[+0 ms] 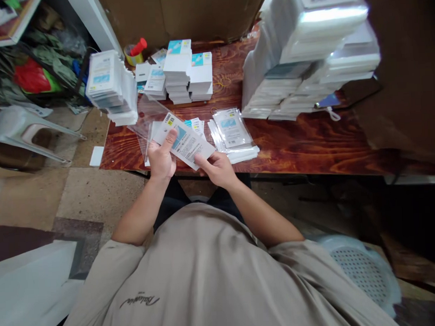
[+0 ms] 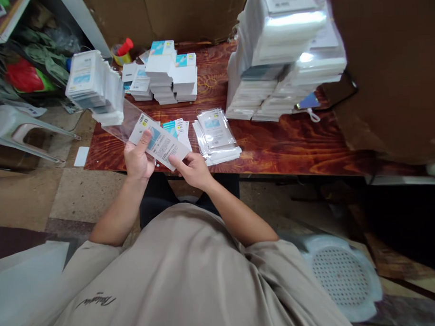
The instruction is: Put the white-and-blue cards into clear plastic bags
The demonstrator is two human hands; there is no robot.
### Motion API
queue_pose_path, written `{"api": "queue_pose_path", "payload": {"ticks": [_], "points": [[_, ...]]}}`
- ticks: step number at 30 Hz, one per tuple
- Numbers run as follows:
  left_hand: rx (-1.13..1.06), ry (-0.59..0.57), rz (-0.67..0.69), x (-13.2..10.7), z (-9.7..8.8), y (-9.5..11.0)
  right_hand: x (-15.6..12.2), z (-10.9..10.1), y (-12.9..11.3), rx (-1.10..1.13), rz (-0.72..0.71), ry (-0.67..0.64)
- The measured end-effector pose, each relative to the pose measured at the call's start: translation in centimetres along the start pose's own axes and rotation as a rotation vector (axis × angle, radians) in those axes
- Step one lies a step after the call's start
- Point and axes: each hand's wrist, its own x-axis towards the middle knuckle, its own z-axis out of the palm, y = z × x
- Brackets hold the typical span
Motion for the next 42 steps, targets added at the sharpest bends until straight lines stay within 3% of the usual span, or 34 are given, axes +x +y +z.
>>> {"api": "queue_pose_path", "payload": {"ticks": [2,5,8,12,16,21,26,29,32,36,37,39,41,42], "points": [[-0.014,-0.02,-0.039,-0.1,0.0,0.3,0.6,-1.6,0.1,-0.047,-0.099,-0.089],[-0.004,-0.081,-0.103,-0.8,0.4,0.2,1.7,-3.0,0.4,-0.101,-0.236,0.019],[0.028,-0.131,-0.152,-1.9,1.1,-0.4,2.7,-2.8,0.0,-0.15,-0.282,0.114],[0.163,-0.192,-0.239,-2.4,1.0,-1.1,3.1,-2.1,-1.3,-0.222,-0.207,0.121],[0.196,-0.294,-0.293,-2.1,0.4,-1.2,2.9,-2.3,-1.7,-0.127,-0.105,0.162],[0.191,-0.197,-0.249,-2.3,0.2,-1.1,2.2,-2.8,-1.2,-0.003,-0.048,-0.056],[0.2,-0.335,-0.265,-2.4,-0.5,-1.5,1.9,-2.4,-0.5,-0.119,-0.053,0.114],[0.268,-0.343,-0.274,-2.7,-0.7,-1.7,2.2,-2.0,-0.5,-0.18,-0.072,0.163],[0.375,-0.347,-0.328,-3.0,-0.4,-1.7,2.8,-1.7,-0.5,-0.102,-0.075,0.157],[0.535,-0.495,-0.374,-2.3,-0.7,-1.4,4.1,-3.5,-0.2,-0.014,-0.057,0.192],[0.612,-0.489,-0.336,-1.7,-1.1,-1.2,4.6,-4.5,0.0,-0.053,-0.069,0.244],[0.858,-0.355,-0.171,0.3,-2.3,-0.7,5.5,-7.1,0.4,-0.217,-0.09,0.394],[1.239,-0.085,0.058,2.8,-3.9,0.0,6.3,-9.6,0.8,-0.525,-0.016,0.536],[1.422,0.026,0.097,4.0,-4.7,0.4,6.6,-10.6,1.0,-0.696,0.048,0.585]]}}
